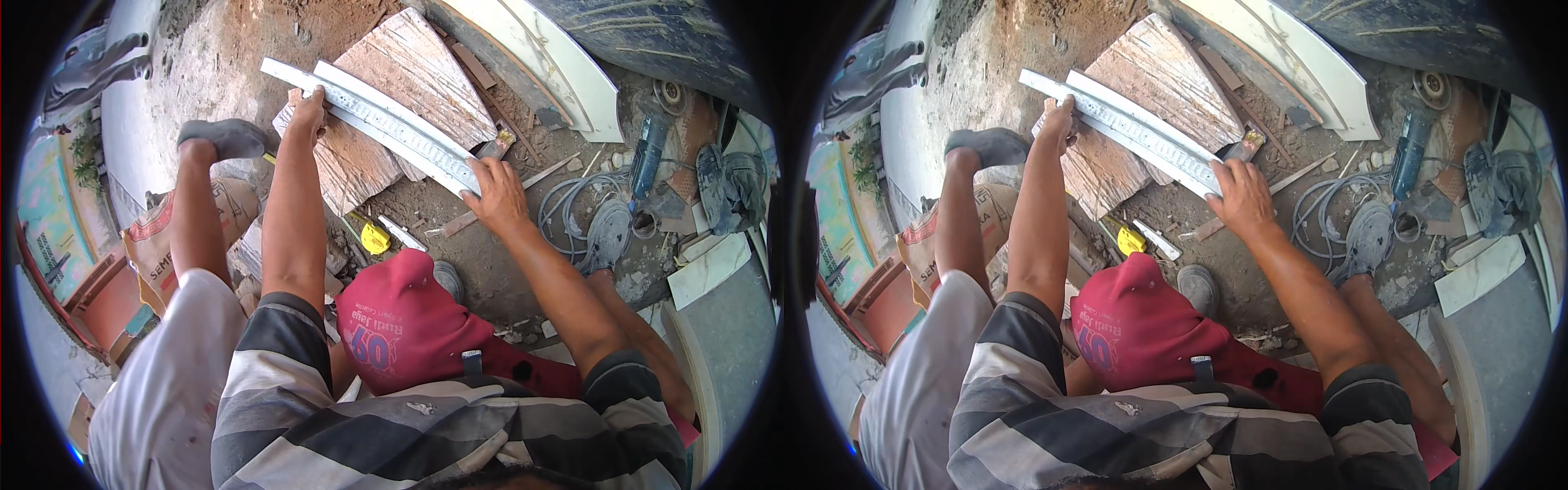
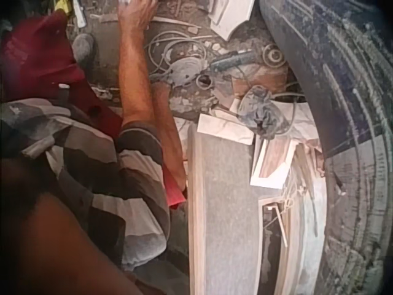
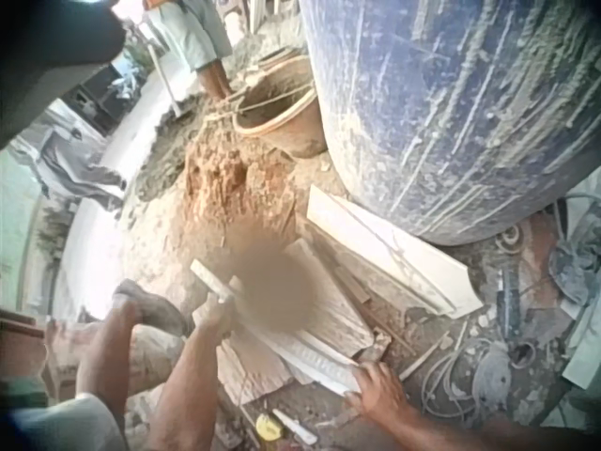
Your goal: The recorder uses a ruler and pencil to measure and mark a ceramic tile for cutting at a construction site.
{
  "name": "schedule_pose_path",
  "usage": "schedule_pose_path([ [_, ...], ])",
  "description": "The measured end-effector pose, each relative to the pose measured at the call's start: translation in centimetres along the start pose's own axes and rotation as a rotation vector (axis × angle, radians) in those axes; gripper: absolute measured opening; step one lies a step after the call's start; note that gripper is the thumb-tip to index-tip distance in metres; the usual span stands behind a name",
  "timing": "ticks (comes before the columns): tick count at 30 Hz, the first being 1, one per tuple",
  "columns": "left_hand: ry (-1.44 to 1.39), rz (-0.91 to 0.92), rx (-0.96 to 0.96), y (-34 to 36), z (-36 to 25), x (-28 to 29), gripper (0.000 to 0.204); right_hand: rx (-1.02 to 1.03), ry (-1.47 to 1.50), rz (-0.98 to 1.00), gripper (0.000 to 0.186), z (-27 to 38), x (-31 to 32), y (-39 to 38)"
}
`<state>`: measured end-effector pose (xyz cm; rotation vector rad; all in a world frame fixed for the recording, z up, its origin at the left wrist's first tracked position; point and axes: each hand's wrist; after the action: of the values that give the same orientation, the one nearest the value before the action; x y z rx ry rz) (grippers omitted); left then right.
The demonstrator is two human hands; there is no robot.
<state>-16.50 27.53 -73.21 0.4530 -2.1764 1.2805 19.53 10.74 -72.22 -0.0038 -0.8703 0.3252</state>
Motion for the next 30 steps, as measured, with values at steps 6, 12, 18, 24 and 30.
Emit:
schedule_pose_path([
  [6, 0.038, 0.018, 0.053, -0.2, 0.0, 0.4, 0.044, -0.038, 0.051, 0.044, 0.059, 0.1, -0.2, 0.5],
  [12, -0.01, -0.024, 0.012, -0.8, -0.1, -0.1, 0.052, -0.041, 0.066, 0.028, 0.054, 0.0, -0.4, 1.0],
  [18, -0.005, -0.043, -0.018, -0.7, 0.2, -0.5, 0.051, -0.079, 0.093, 0.058, 0.054, -0.2, -0.3, 1.4],
  [24, 0.02, -0.001, 0.0, -0.4, 0.2, 0.1, 0.048, -0.06, 0.09, 0.033, 0.052, -0.1, -0.5, 1.2],
  [30, -0.038, 0.023, 0.021, -0.5, 0.1, 0.4, 0.047, -0.053, 0.073, 0.011, 0.053, 0.0, -0.8, 1.0],
])
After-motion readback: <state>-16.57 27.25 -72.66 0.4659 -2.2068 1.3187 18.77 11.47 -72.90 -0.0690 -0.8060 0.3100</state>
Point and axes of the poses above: each hand's wrist, its own y-axis towards the middle knuckle, its own x-axis out of the back of the hand, z = x × y, and after that the axes turned 5 degrees about -z, right-handed
